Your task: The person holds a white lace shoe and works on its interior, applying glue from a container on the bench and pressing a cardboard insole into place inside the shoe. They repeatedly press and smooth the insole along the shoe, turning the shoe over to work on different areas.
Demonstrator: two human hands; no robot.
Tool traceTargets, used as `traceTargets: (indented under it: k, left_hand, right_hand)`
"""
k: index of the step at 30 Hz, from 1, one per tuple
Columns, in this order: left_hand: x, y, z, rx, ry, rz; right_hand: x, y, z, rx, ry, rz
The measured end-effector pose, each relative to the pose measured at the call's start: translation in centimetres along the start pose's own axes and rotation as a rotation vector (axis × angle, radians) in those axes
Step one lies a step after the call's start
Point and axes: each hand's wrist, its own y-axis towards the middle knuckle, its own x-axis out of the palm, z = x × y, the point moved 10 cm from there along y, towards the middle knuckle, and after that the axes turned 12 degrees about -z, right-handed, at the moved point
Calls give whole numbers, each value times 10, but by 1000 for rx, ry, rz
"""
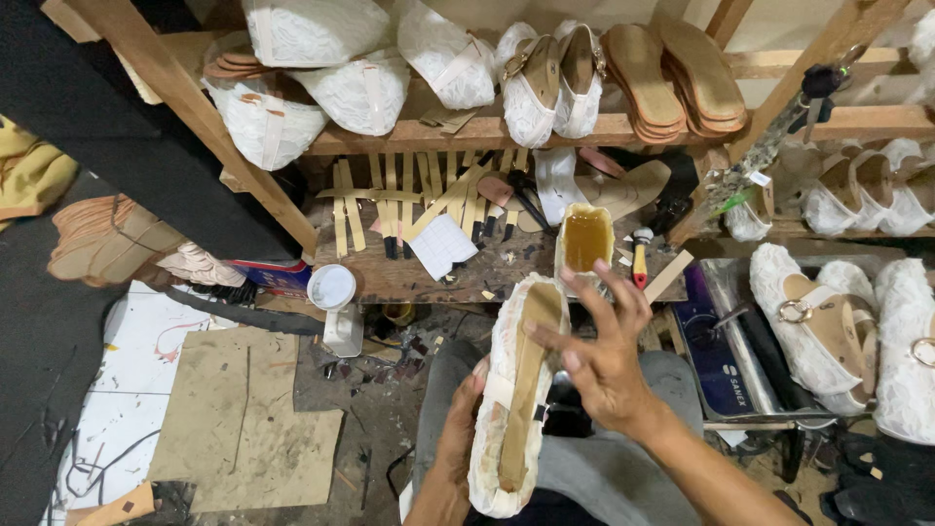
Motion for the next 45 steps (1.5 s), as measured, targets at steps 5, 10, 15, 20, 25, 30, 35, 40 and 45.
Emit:
traceTargets:
  k: [5, 10, 15, 20, 25, 30, 35, 40, 45]
  left_hand:
    - [10, 0, 1, 15, 21, -78]
    - [3, -2, -8, -11, -21, -71]
    - [-4, 2, -5, 36, -36, -75]
    - [-6, 5, -5, 23, -28, -68]
    - [4, 8, 7, 90, 37, -114]
    - [-3, 5, 8, 58, 107, -10]
    - [-15, 9, 8, 111, 121, -41]
    - [-37, 23, 1, 137, -77, -24]
    - [-24, 34, 26, 391, -201, 96]
  right_hand:
    - [-1, -7, -10, -80, -219, -14]
    - [-11, 5, -6, 44, -198, 6]
    - [-11, -5, -25, -8, -166, -8]
    - [-9, 3, -3, 67, -63, -15]
    - [-10, 9, -7, -31, -310, -51]
    - [-7, 15, -1, 5, -301, -89]
    - [-6, 21, -9, 20, -101, -124]
    - [-24, 2, -16, 106, 461, -76]
    - [-20, -27, -29, 162, 1054, 132]
